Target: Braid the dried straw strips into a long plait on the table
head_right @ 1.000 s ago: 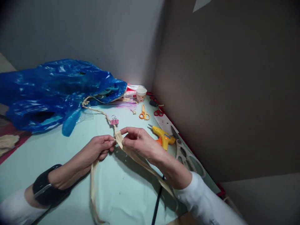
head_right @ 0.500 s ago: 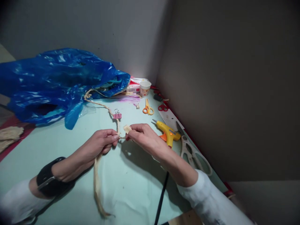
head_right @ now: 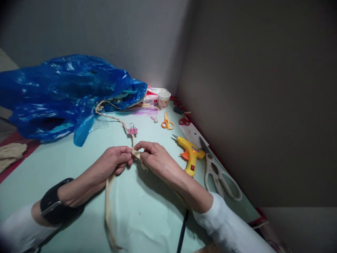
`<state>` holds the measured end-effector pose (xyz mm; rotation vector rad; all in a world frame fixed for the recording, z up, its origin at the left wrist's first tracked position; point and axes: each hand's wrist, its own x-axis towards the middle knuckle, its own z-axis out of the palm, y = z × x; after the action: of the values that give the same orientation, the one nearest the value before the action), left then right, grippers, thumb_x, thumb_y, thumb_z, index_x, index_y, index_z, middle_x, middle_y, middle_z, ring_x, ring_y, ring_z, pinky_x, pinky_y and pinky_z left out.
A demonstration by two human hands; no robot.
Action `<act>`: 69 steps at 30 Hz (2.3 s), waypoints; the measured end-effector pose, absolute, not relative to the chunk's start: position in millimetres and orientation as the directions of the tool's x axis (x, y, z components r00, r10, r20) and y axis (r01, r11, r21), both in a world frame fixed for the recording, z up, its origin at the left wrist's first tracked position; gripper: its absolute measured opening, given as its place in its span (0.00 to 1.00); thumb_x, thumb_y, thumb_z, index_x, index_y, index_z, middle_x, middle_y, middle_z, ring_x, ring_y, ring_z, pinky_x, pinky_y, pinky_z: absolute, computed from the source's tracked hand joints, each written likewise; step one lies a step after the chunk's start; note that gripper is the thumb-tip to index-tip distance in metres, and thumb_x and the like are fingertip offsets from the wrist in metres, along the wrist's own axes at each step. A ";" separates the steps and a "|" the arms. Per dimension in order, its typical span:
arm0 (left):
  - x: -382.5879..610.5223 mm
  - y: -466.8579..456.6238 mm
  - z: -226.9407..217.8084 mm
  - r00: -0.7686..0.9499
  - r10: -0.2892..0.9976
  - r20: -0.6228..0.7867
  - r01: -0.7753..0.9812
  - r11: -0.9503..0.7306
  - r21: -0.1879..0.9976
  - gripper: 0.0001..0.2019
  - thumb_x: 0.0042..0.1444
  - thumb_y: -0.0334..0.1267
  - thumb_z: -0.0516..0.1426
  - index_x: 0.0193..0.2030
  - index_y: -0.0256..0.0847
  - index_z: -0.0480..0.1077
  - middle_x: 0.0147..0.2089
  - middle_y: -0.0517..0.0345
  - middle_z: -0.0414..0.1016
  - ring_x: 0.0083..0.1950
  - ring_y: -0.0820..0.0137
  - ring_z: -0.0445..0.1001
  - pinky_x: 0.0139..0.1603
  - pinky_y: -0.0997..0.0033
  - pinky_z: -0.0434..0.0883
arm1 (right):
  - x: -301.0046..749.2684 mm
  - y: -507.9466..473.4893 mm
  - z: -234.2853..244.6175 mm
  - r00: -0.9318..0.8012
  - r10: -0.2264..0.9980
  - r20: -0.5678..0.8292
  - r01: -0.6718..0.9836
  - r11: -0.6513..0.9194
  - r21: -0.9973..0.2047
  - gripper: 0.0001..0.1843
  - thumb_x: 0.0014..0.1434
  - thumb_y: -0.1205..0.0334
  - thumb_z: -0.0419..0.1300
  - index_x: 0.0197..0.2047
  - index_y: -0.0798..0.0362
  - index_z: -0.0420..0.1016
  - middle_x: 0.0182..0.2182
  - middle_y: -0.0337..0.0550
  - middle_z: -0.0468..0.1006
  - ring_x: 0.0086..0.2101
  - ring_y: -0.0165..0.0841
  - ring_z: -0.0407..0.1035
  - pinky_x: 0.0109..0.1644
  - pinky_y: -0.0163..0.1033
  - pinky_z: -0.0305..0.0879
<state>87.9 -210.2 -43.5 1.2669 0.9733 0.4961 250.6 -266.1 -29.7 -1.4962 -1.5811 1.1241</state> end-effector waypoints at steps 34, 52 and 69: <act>85.0 -209.6 -48.5 0.522 0.786 -0.331 0.151 0.297 0.943 0.08 0.51 0.38 0.58 0.26 0.35 0.66 0.21 0.66 0.62 0.17 0.84 0.49 0.18 0.78 0.42 | 223.6 -267.4 -45.0 0.149 0.959 -0.242 -0.293 -0.191 -0.937 0.12 0.46 0.65 0.63 0.32 0.53 0.63 0.23 0.36 0.69 0.25 0.27 0.65 0.21 0.29 0.57; 85.3 -200.1 -60.5 0.581 0.742 -0.335 0.295 0.192 0.936 0.19 0.48 0.52 0.61 0.25 0.37 0.65 0.19 0.66 0.61 0.17 0.82 0.47 0.19 0.78 0.41 | 224.1 -264.6 -57.3 0.196 0.969 -0.152 -0.093 -0.136 -0.986 0.07 0.55 0.58 0.57 0.34 0.51 0.64 0.18 0.35 0.70 0.18 0.31 0.69 0.21 0.34 0.66; 83.7 -203.6 -46.7 0.555 0.738 -0.384 0.235 0.304 0.923 0.14 0.46 0.44 0.62 0.23 0.37 0.64 0.20 0.66 0.63 0.16 0.83 0.48 0.19 0.77 0.40 | 359.7 -415.4 -54.9 0.470 0.868 0.162 0.867 -0.488 0.098 0.17 0.60 0.51 0.48 0.45 0.48 0.71 0.34 0.49 0.78 0.27 0.43 0.73 0.24 0.41 0.61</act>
<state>83.7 -203.6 -46.7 1.2573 0.9737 0.4142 359.7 -415.4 -54.9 -2.6956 -1.5905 -0.2989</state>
